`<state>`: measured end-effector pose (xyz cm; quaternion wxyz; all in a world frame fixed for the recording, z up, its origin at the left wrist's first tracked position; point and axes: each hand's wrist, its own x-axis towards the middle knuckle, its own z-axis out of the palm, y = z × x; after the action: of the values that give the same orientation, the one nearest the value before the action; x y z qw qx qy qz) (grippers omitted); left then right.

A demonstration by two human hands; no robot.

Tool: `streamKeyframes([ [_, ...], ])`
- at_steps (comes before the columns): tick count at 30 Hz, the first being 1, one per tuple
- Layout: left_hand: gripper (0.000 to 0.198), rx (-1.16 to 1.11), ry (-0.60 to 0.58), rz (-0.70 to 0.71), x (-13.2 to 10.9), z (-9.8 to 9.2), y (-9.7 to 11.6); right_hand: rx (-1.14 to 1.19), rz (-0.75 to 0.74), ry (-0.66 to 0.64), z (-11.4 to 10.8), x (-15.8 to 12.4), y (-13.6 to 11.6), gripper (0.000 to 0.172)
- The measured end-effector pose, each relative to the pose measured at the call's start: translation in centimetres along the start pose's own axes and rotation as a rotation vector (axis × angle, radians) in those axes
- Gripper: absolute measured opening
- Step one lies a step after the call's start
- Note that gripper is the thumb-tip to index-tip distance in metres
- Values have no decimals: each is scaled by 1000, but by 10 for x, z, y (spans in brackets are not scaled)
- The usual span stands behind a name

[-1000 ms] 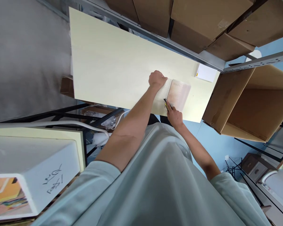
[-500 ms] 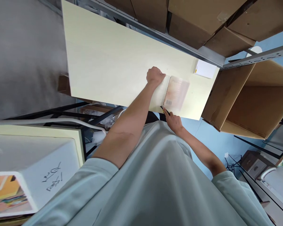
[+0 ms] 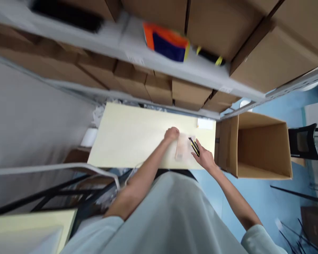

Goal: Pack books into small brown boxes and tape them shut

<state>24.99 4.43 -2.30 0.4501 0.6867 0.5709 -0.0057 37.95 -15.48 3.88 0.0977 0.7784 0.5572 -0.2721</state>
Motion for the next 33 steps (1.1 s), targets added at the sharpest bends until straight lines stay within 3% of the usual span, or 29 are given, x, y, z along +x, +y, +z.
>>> streamKeyframes([
  [2,15,-18,27,98,2,-18,38,3,61,163,-40,21,11,67],
  [4,19,-52,87,217,3,-37,79,-3,89,330,-89,44,16,57],
  [7,20,-181,200,395,0,-71,136,-41,34,561,-170,74,13,48],
  [11,23,-293,308,533,-8,-114,189,-163,-74,667,-258,112,0,47],
  [13,30,-284,336,567,-12,-128,203,-239,-101,638,-286,131,-6,44],
  [16,37,-245,343,584,-17,-135,208,-288,-92,603,-308,155,-14,40],
  [20,36,-180,315,571,-22,-128,181,-286,-88,608,-316,165,-19,39],
  [22,33,-151,294,507,-22,-118,149,-251,-92,665,-305,161,-17,41],
  [24,31,-146,263,395,-24,-102,104,-150,-111,792,-276,152,-8,42],
  [26,31,-151,216,246,-30,-77,51,-1,-145,873,-223,141,8,44],
  [27,31,-148,183,166,-34,-61,24,78,-148,852,-190,135,18,45],
  [30,28,-123,67,-29,-53,-8,-46,303,3,566,-74,106,51,43],
  [33,33,-96,-13,-125,-72,43,-85,461,266,246,30,72,72,42],
])
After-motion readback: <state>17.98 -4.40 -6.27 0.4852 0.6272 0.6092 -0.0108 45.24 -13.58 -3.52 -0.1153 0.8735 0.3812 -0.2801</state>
